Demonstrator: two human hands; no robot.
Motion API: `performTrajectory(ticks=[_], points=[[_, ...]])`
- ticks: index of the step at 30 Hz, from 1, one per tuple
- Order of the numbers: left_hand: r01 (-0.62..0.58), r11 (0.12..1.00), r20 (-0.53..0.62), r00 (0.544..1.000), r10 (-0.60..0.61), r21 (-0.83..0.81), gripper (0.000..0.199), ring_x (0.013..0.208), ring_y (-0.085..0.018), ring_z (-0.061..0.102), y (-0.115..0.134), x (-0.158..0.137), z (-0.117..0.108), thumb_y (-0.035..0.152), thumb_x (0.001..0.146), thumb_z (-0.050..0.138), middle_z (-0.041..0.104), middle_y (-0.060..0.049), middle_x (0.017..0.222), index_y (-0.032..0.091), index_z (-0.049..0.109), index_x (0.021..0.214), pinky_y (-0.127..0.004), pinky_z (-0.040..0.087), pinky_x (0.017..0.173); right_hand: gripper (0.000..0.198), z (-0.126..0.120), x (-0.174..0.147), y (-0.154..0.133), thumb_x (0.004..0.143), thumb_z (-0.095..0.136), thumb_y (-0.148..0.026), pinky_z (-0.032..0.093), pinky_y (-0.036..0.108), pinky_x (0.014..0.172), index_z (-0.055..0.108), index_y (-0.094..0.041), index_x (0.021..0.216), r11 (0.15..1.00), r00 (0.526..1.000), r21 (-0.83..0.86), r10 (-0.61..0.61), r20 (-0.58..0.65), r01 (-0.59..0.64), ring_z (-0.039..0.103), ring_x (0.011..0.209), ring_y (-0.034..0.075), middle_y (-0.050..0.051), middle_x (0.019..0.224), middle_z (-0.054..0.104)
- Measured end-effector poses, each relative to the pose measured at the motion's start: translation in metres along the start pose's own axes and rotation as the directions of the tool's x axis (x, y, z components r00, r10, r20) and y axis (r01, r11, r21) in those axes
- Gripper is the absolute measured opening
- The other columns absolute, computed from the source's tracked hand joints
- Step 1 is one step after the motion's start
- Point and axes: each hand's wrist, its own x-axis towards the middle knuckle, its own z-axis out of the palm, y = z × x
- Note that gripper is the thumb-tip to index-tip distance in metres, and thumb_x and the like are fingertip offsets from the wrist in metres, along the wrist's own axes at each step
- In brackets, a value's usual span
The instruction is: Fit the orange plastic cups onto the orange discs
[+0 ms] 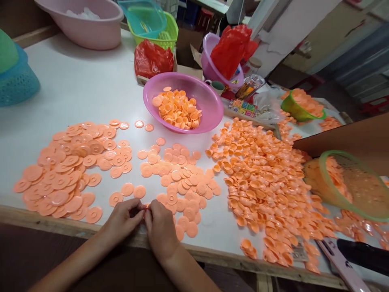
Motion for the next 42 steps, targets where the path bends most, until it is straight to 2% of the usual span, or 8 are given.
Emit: performTrajectory(ticks=[6,8,11,17,23,35,40,42], points=[[-0.078,0.992,-0.119,0.991,0.065,-0.104,0.025,0.076,-0.018,0.066,0.003,-0.012,-0.005,0.037,0.083,0.064,0.072,-0.003,0.083,0.019,0.072,0.098,-0.028,0.053,0.069,0.012,-0.003,-0.011,0.004,0.09,0.054,-0.03,0.046,0.024,0.052,0.056,-0.021,0.082,0.869,0.981,0.459,0.194,0.023,-0.183,0.059,0.055,0.014,-0.001,0.068,0.063],[-0.071,0.977,-0.066,0.996,0.059,-0.2,0.03,0.085,-0.02,0.069,0.005,-0.017,-0.006,0.037,0.082,0.066,0.075,-0.005,0.093,0.021,0.072,0.107,-0.031,0.056,0.077,0.013,-0.002,-0.017,0.005,0.091,0.056,-0.033,0.047,0.024,0.05,0.057,-0.021,0.085,0.834,0.977,0.525,0.21,-0.017,-0.17,0.059,0.052,0.014,-0.002,0.067,0.063],[-0.062,0.945,0.04,0.996,0.079,-0.321,0.03,0.098,-0.022,0.07,0.011,-0.022,-0.004,0.037,0.083,0.067,0.075,-0.006,0.108,0.023,0.074,0.109,-0.033,0.057,0.088,0.013,-0.003,-0.023,0.004,0.091,0.057,-0.032,0.05,0.024,0.056,0.058,-0.022,0.083,0.879,0.976,0.474,0.151,-0.155,-0.061,0.062,0.06,0.014,0.0,0.071,0.064],[-0.176,0.934,-0.054,0.984,0.168,-0.311,0.027,0.097,-0.022,0.071,0.018,-0.022,0.003,0.032,0.074,0.077,0.077,-0.005,0.103,0.024,0.077,0.1,-0.031,0.059,0.086,0.012,-0.006,-0.024,0.0,0.088,0.056,-0.018,0.053,0.025,0.065,0.059,-0.023,0.098,0.94,0.926,0.326,0.033,-0.377,0.099,0.064,0.072,0.015,0.002,0.083,0.065],[-0.257,0.927,-0.099,0.966,0.238,-0.275,0.019,0.092,-0.021,0.071,0.018,-0.022,0.01,0.034,0.081,0.072,0.076,-0.005,0.096,0.023,0.076,0.096,-0.029,0.059,0.084,0.035,-0.01,-0.024,-0.002,0.084,0.044,-0.005,0.054,0.029,0.071,0.06,-0.023,0.109,0.955,0.911,0.167,-0.167,-0.376,0.244,0.065,0.082,0.017,0.005,0.093,0.066],[-0.387,0.913,0.009,0.92,0.391,-0.131,0.014,0.081,-0.016,0.068,0.02,-0.026,0.01,0.028,0.091,0.058,0.073,-0.004,0.088,0.023,0.07,0.097,-0.025,0.056,0.075,0.016,0.002,-0.036,-0.005,0.078,0.05,-0.012,0.043,0.027,0.052,0.059,-0.021,0.087,0.979,0.924,0.188,0.001,-0.383,0.077,0.054,0.059,0.015,0.003,0.074,0.063],[-0.371,0.922,-0.154,0.91,0.384,0.108,0.039,0.094,-0.019,0.07,-0.004,-0.014,-0.009,0.036,0.088,0.063,0.073,-0.002,0.114,0.032,0.062,0.127,-0.027,0.059,0.082,0.009,-0.038,0.031,-0.005,0.077,0.057,-0.019,0.049,0.025,0.051,0.064,-0.02,0.081,0.861,0.985,0.508,0.102,-0.14,-0.017,0.059,0.053,0.014,0.0,0.063,0.065],[-0.336,0.893,-0.286,0.861,0.42,0.299,0.041,0.099,-0.022,0.069,-0.022,-0.007,-0.028,0.041,0.088,0.063,0.071,-0.002,0.118,0.034,0.062,0.128,-0.03,0.059,0.082,0.007,-0.075,0.086,-0.012,0.077,0.061,-0.022,0.052,0.026,0.055,0.066,-0.019,0.08,0.825,0.974,0.564,0.103,-0.202,0.03,0.061,0.055,0.014,-0.001,0.062,0.064]])
